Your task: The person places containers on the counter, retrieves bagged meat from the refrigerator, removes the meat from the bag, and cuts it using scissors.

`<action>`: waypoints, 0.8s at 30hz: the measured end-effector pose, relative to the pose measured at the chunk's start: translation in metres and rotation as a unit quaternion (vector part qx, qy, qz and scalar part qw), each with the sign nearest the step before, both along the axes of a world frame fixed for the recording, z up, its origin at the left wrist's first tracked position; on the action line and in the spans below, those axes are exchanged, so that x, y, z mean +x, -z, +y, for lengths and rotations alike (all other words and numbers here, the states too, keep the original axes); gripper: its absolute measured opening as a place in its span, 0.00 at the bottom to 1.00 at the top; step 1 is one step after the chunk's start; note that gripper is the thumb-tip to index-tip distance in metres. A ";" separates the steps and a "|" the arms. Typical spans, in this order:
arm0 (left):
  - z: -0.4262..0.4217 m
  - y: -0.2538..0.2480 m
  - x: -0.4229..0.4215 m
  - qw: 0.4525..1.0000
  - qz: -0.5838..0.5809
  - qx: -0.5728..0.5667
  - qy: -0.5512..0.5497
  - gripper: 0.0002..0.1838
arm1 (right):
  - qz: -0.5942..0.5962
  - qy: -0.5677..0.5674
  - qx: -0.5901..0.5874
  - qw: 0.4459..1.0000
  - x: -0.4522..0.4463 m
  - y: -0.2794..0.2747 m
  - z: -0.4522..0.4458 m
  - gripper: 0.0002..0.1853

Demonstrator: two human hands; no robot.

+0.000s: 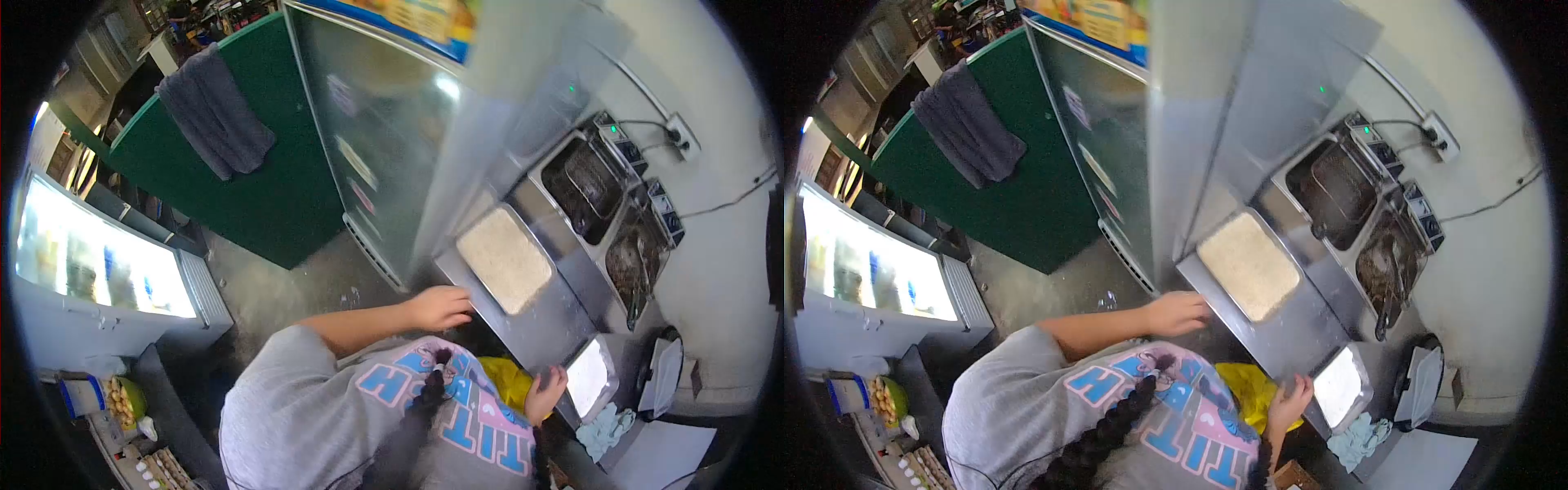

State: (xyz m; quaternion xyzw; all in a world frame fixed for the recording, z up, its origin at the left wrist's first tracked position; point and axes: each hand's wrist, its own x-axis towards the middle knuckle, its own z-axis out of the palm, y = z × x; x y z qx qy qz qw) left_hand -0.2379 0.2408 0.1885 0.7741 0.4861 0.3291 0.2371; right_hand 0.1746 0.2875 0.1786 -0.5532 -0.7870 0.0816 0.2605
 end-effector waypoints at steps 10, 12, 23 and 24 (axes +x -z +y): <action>0.047 0.003 -0.483 0.698 -0.131 0.212 -0.671 0.29 | -0.048 0.202 -0.006 0.978 0.008 0.057 -0.023 0.23; 0.068 -0.009 -0.529 0.716 -0.304 0.111 -0.619 0.36 | -0.050 0.201 -0.009 0.978 -0.002 0.059 -0.028 0.24; 0.072 -0.023 -0.521 0.741 -0.244 0.050 -0.623 0.37 | -0.047 0.123 -0.086 0.988 -0.057 0.022 -0.117 0.24; 0.076 -0.013 -0.527 0.727 -0.256 0.037 -0.636 0.37 | -0.049 0.138 -0.098 0.984 -0.055 0.018 -0.130 0.24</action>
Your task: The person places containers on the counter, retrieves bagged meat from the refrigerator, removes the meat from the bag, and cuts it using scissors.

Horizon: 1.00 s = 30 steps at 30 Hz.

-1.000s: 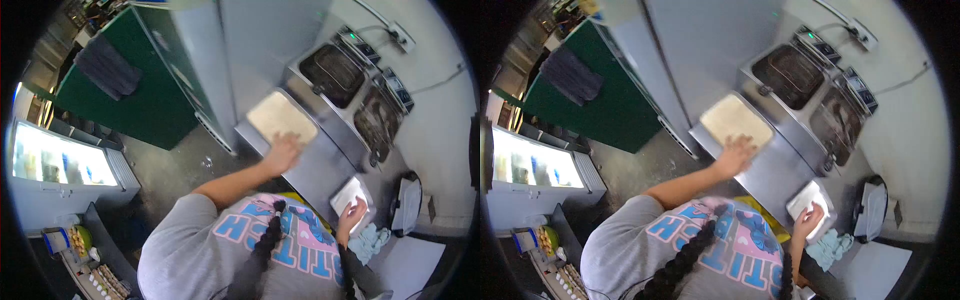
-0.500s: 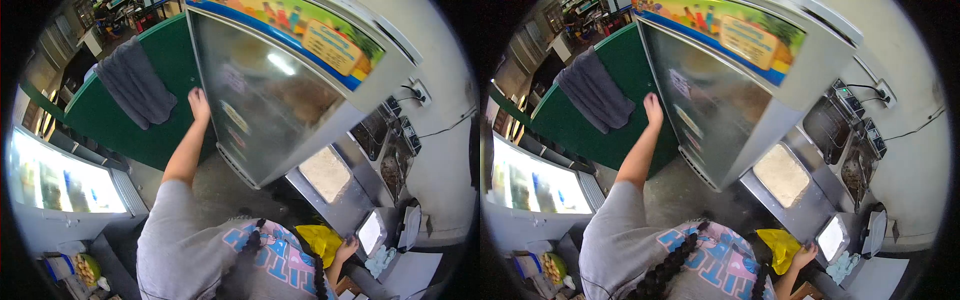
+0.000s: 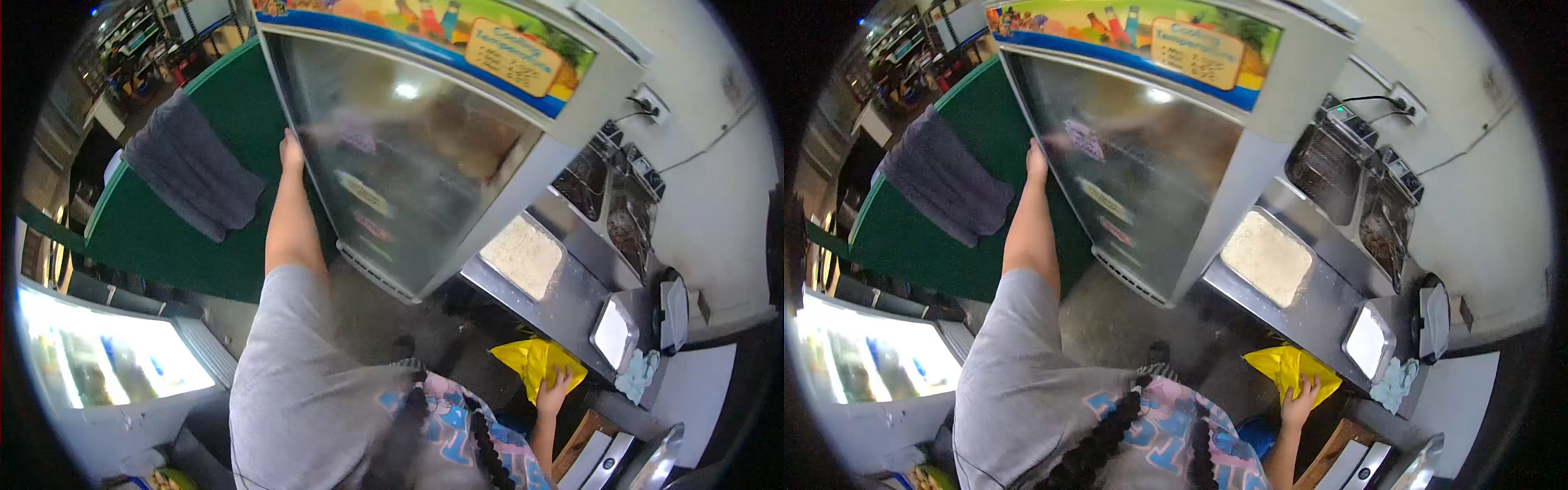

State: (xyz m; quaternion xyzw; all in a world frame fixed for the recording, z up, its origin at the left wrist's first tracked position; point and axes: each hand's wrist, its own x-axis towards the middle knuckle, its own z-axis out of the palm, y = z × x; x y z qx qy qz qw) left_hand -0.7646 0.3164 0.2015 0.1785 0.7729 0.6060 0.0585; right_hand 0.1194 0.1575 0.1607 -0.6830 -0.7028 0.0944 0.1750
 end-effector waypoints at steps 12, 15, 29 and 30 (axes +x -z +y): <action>-0.190 0.038 0.037 0.985 0.058 0.160 -0.034 0.33 | 0.126 0.100 0.009 0.987 -0.009 0.013 -0.196 0.19; -0.284 0.009 0.090 0.987 -0.033 0.156 0.025 0.27 | 0.185 0.063 -0.021 0.980 -0.028 0.033 -0.254 0.19; -0.522 0.021 0.196 0.935 -0.099 0.157 0.303 0.33 | 0.353 0.033 -0.151 0.923 -0.116 0.019 -0.425 0.13; -0.513 0.014 0.199 0.951 -0.101 0.121 0.266 0.31 | 0.349 0.030 -0.146 0.925 -0.122 0.016 -0.425 0.13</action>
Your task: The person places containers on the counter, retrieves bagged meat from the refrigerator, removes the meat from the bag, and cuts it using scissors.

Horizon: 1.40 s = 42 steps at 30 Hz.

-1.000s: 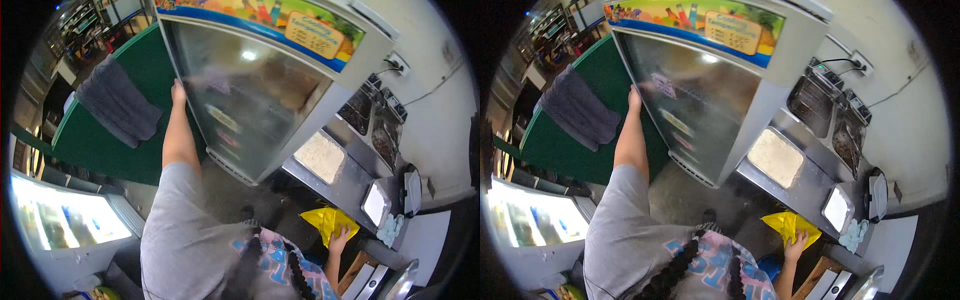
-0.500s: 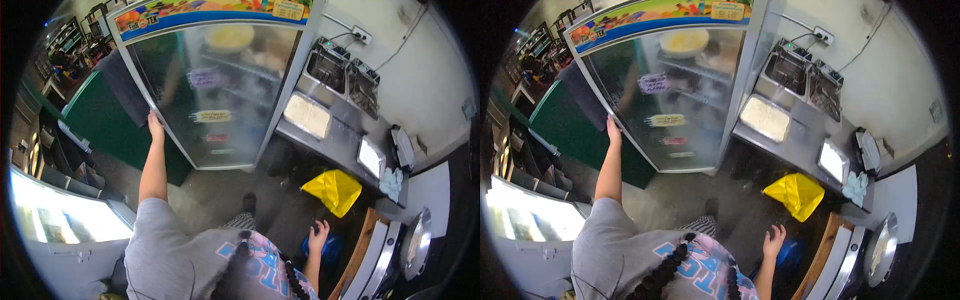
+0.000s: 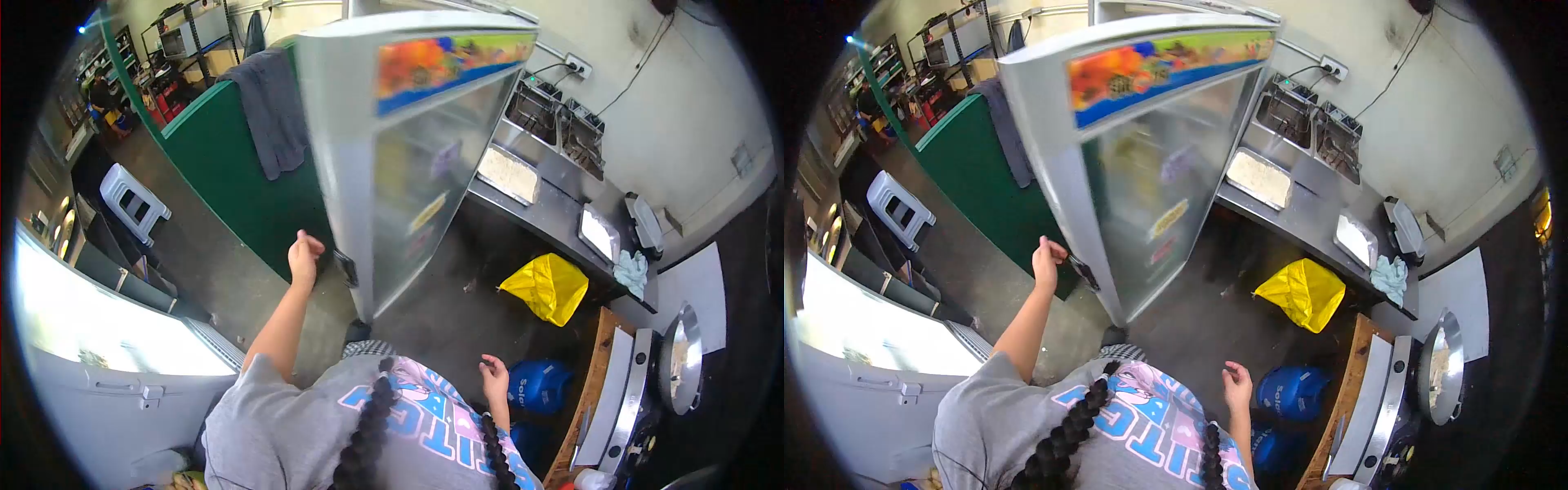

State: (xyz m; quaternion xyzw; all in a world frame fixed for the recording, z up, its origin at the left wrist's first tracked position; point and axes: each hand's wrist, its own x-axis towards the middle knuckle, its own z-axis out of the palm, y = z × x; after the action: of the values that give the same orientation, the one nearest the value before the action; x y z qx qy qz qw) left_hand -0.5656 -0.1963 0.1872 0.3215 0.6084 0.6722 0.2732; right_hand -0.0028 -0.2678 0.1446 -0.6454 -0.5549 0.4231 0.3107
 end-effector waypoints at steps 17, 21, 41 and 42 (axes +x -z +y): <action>0.440 -0.191 -0.066 0.788 0.616 0.000 -0.011 0.33 | 0.323 0.236 0.198 0.895 -0.141 -0.135 0.073 0.32; 0.490 -0.192 -0.078 0.725 0.689 0.002 -0.012 0.22 | 0.348 0.334 0.222 0.847 -0.134 -0.148 0.089 0.30; 0.302 -0.464 -0.131 0.722 0.622 0.277 0.123 0.12 | -0.184 0.176 0.513 0.820 -0.030 -0.542 0.162 0.23; 0.302 -0.488 -0.119 0.713 0.642 0.254 0.121 0.15 | -0.229 0.151 0.524 0.807 -0.069 -0.559 0.177 0.24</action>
State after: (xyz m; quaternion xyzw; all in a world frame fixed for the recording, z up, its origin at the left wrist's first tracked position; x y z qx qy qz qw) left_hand -0.6848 0.1060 0.6755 0.8038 0.3995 0.3946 -0.1966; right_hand -0.0720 -0.0912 0.7037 -0.5382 -0.6430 -0.1438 0.5256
